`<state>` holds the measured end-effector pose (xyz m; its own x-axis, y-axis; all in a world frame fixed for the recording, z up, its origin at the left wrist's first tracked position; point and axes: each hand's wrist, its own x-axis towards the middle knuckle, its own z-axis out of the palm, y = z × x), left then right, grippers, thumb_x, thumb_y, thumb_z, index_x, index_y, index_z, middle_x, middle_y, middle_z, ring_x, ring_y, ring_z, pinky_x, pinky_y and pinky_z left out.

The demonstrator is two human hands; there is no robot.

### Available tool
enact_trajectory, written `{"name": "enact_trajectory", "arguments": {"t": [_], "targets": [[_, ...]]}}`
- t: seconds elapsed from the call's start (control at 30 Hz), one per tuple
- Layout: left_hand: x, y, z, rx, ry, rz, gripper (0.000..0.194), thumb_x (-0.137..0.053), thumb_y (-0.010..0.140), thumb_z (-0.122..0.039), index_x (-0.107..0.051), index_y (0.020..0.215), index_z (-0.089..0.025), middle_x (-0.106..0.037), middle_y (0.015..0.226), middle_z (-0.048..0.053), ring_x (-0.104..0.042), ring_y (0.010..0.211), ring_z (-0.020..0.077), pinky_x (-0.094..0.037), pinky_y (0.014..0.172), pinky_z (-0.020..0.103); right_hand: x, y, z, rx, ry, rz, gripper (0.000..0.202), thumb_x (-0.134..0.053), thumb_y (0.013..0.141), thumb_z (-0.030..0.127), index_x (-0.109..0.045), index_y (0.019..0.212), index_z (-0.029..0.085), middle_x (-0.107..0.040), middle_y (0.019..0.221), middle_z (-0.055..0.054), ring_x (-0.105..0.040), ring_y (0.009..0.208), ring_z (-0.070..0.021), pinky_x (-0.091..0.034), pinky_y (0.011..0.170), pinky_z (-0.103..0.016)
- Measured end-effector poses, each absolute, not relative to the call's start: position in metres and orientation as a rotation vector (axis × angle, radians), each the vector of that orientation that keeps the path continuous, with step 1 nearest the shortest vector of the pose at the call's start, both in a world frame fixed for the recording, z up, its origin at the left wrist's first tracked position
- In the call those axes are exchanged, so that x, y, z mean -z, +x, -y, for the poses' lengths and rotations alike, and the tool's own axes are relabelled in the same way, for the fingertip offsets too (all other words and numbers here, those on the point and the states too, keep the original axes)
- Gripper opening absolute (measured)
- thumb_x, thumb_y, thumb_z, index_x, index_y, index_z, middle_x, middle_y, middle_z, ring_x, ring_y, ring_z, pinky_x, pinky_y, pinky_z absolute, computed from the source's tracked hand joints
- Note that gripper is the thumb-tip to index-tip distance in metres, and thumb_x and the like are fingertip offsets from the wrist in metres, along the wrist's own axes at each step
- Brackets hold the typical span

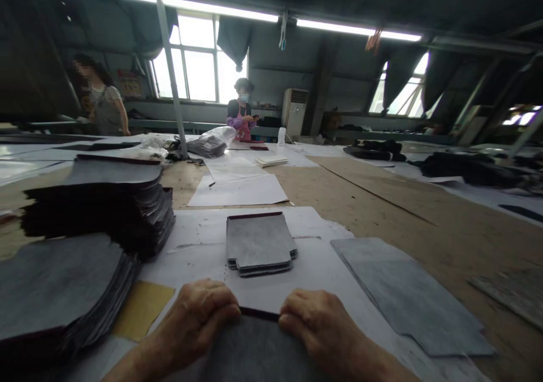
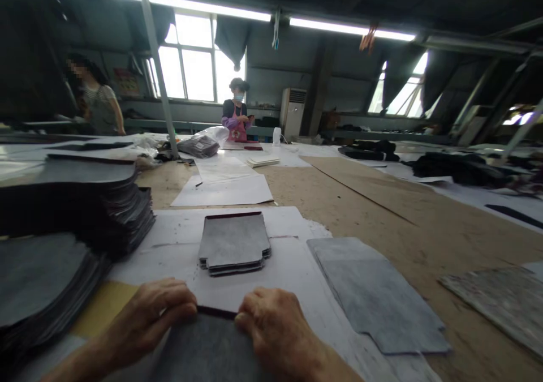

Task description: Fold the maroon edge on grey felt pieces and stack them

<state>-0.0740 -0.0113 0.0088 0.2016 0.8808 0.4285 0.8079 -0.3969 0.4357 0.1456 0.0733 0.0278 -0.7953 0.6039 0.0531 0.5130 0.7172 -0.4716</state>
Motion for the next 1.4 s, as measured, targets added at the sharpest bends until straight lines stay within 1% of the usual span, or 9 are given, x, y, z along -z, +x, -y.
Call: {"name": "enact_trajectory", "arguments": {"t": [0.23,0.43,0.57,0.63,0.77,0.87,0.97,1.1,1.4], "targets": [[-0.014,-0.082,0.010,-1.125,2.348,-1.670,0.018,-0.046,0.088,-0.021,-0.054,0.072,-0.019,-0.056,0.062,-0.004,-0.054,0.057,0.0071,-0.036,0.055,0.016,-0.039,0.178,-0.088,-0.799,-1.141,2.556,0.020,-0.048,0.080,0.025,-0.055,0.063,0.018,-0.058,0.063,0.002,-0.052,0.062,-0.0110,-0.034,0.059,-0.022],[-0.022,-0.074,0.014,-1.134,2.297,-1.713,0.020,-0.048,0.087,-0.027,-0.059,0.072,-0.020,-0.057,0.060,-0.004,-0.054,0.055,0.0081,-0.039,0.052,0.015,-0.067,0.181,-0.099,-0.879,-1.083,2.429,0.021,-0.046,0.073,0.024,-0.048,0.053,0.017,-0.047,0.053,0.003,-0.043,0.053,-0.0093,-0.030,0.052,-0.022],[-0.051,-0.077,-0.002,-1.052,1.866,-1.721,0.035,-0.050,0.084,-0.040,-0.060,0.061,-0.017,-0.050,0.049,-0.003,-0.047,0.047,0.0080,-0.036,0.044,0.016,-0.094,0.179,-0.124,-1.514,-0.999,2.194,0.016,-0.051,0.061,0.031,-0.050,0.053,0.018,-0.042,0.048,0.003,-0.038,0.046,-0.0092,-0.030,0.044,-0.022],[-0.067,-0.086,-0.023,-1.000,1.724,-1.671,0.041,-0.051,0.080,-0.046,-0.059,0.055,-0.014,-0.047,0.046,-0.002,-0.043,0.044,0.0080,-0.034,0.041,0.017,-0.102,0.172,-0.146,-1.704,-0.917,2.086,0.017,-0.054,0.057,0.033,-0.051,0.052,0.017,-0.041,0.047,0.003,-0.037,0.043,-0.0085,-0.030,0.042,-0.022],[-0.073,-0.106,-0.082,-0.995,1.708,-1.872,0.038,-0.054,0.074,-0.046,-0.063,0.058,-0.013,-0.051,0.048,0.000,-0.045,0.046,0.0095,-0.035,0.044,0.019,-0.091,0.139,-0.202,-1.580,-0.934,2.074,0.017,-0.057,0.061,0.029,-0.050,0.052,0.016,-0.041,0.047,0.004,-0.038,0.042,-0.0068,-0.031,0.041,-0.020],[-0.053,-0.116,-0.118,-1.027,1.727,-2.022,0.029,-0.056,0.072,-0.039,-0.067,0.062,-0.014,-0.054,0.049,0.000,-0.049,0.049,0.0120,-0.037,0.049,0.022,-0.066,0.111,-0.237,-1.431,-1.039,2.134,0.023,-0.058,0.074,0.022,-0.049,0.055,0.014,-0.041,0.047,0.006,-0.038,0.042,-0.0052,-0.030,0.041,-0.018],[-0.030,-0.119,-0.134,-1.086,1.779,-2.165,0.021,-0.055,0.073,-0.033,-0.070,0.069,-0.018,-0.061,0.060,0.000,-0.055,0.063,0.0155,-0.039,0.061,0.025,-0.047,0.094,-0.256,-1.290,-1.133,2.188,0.024,-0.055,0.085,0.027,-0.052,0.066,0.012,-0.046,0.055,0.006,-0.040,0.044,-0.0043,-0.035,0.043,-0.017],[-0.015,-0.119,-0.134,-1.171,1.869,-2.278,0.020,-0.052,0.077,-0.031,-0.070,0.074,-0.021,-0.064,0.079,0.001,-0.056,0.077,0.0160,-0.040,0.071,0.026,-0.039,0.086,-0.267,-1.135,-1.205,2.201,0.022,-0.054,0.086,0.031,-0.056,0.076,0.012,-0.053,0.067,0.003,-0.049,0.054,-0.0064,-0.043,0.051,-0.020],[-0.003,-0.119,-0.140,-1.165,1.860,-2.537,0.017,-0.054,0.078,-0.031,-0.070,0.078,-0.024,-0.061,0.083,0.001,-0.055,0.077,0.0162,-0.040,0.069,0.026,-0.024,0.070,-0.266,-1.019,-1.234,2.147,0.019,-0.055,0.086,0.030,-0.058,0.091,0.012,-0.059,0.088,-0.003,-0.057,0.073,-0.0117,-0.049,0.064,-0.027]]}}
